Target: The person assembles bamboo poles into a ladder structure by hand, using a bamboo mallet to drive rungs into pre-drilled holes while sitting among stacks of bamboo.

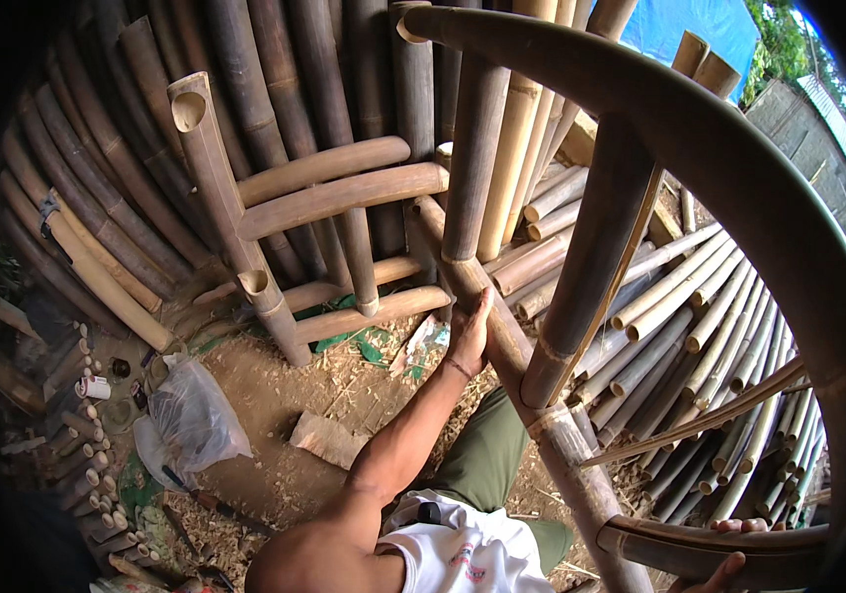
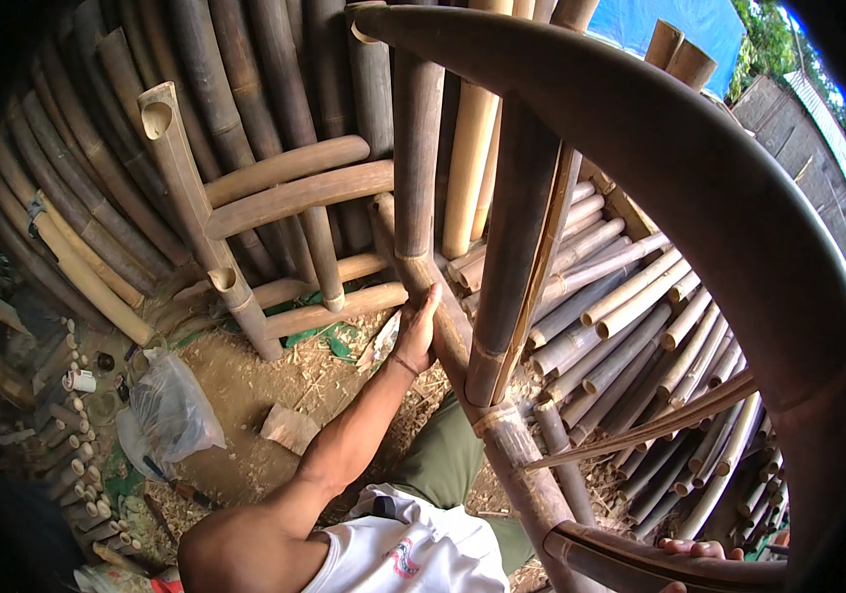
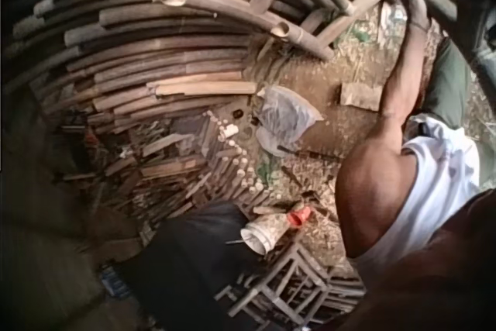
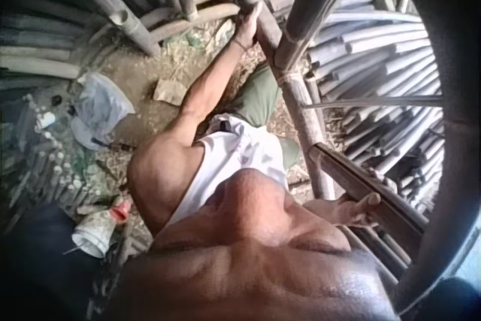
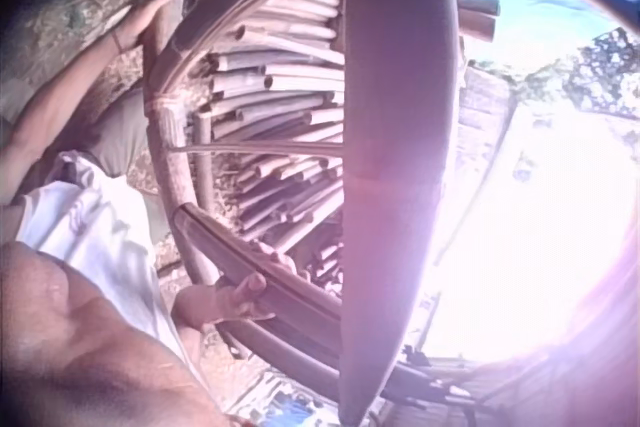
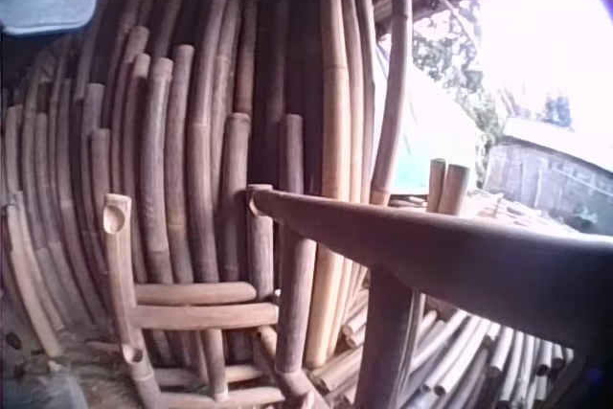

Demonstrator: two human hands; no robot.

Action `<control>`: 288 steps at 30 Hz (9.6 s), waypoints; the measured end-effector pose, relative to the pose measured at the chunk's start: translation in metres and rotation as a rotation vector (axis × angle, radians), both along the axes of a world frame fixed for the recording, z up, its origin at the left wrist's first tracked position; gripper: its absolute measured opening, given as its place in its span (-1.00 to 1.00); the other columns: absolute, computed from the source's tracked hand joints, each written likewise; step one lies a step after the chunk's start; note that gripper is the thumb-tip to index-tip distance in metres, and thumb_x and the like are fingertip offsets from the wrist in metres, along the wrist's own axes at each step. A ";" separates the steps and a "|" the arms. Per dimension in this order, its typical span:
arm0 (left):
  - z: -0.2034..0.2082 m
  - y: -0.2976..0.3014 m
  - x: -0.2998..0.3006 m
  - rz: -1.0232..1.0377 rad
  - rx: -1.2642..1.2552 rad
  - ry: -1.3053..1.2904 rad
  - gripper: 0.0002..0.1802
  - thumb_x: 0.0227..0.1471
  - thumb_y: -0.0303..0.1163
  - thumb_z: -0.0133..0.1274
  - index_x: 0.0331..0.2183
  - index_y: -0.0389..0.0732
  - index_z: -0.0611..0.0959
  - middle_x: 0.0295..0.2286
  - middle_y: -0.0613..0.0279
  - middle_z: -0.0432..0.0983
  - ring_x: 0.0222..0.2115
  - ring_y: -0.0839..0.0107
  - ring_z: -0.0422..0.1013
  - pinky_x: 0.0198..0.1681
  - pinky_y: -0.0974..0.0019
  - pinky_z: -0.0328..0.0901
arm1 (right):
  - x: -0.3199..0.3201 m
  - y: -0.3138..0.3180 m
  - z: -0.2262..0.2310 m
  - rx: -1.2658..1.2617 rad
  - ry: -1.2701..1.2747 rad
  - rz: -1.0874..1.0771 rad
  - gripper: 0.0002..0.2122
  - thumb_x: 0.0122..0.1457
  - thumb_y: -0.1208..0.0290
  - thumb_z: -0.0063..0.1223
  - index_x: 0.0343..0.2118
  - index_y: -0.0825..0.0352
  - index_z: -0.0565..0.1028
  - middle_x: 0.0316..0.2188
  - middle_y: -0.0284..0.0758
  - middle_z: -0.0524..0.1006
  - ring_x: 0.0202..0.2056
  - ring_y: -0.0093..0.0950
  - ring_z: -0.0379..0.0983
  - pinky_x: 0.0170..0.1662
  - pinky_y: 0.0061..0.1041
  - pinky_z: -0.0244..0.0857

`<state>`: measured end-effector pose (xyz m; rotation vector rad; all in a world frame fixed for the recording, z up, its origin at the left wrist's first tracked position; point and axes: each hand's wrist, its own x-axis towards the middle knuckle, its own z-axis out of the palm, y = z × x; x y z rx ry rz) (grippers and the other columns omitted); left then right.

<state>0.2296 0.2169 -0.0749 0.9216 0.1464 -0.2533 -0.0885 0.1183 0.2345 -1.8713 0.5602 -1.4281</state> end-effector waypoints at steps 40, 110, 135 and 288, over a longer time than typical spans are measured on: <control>0.025 -0.013 0.008 0.054 -0.130 -0.010 -0.33 0.05 0.01 0.15 -0.01 -0.33 0.44 -0.20 0.10 0.46 -0.18 0.31 0.41 -0.12 0.20 0.37 | 0.027 0.012 0.045 -0.370 0.065 -0.178 -0.58 0.28 0.11 -0.15 -0.48 0.41 0.53 -0.56 -0.19 0.50 -0.56 -0.40 0.45 -0.55 -0.51 0.34; 0.109 -0.175 -0.465 -1.034 0.254 -1.741 -0.48 -0.17 -0.47 0.23 -0.08 -0.28 0.51 -0.10 0.03 0.44 -0.09 0.15 0.39 0.05 0.10 0.26 | -0.613 -0.162 -0.339 0.606 -0.098 -0.533 -0.75 -0.05 0.40 0.31 -0.30 0.34 0.52 -0.38 -0.45 0.53 -0.31 -0.63 0.41 -0.18 -0.56 0.28; 0.116 -0.279 -0.358 -1.195 1.034 -2.194 -0.32 -0.42 -0.29 0.32 -0.13 -0.15 0.48 -0.27 0.02 0.51 -0.19 0.03 0.44 -0.13 0.11 0.32 | -0.539 0.192 -0.493 1.836 0.612 -1.634 -0.23 0.04 -0.09 0.13 0.20 0.33 0.19 0.13 -0.08 0.18 0.15 -0.07 0.12 0.13 -0.10 0.15; 0.140 -0.363 -0.592 -1.701 0.678 -2.311 -0.37 -0.40 -0.14 0.27 -0.27 -0.29 0.44 -0.42 -0.18 0.53 -0.32 -0.11 0.47 -0.22 0.00 0.35 | -0.742 -0.093 -0.268 0.750 1.555 -1.587 -0.53 0.04 0.46 0.11 0.04 0.39 0.29 -0.11 -0.08 0.46 -0.17 -0.08 0.51 -0.17 -0.13 0.42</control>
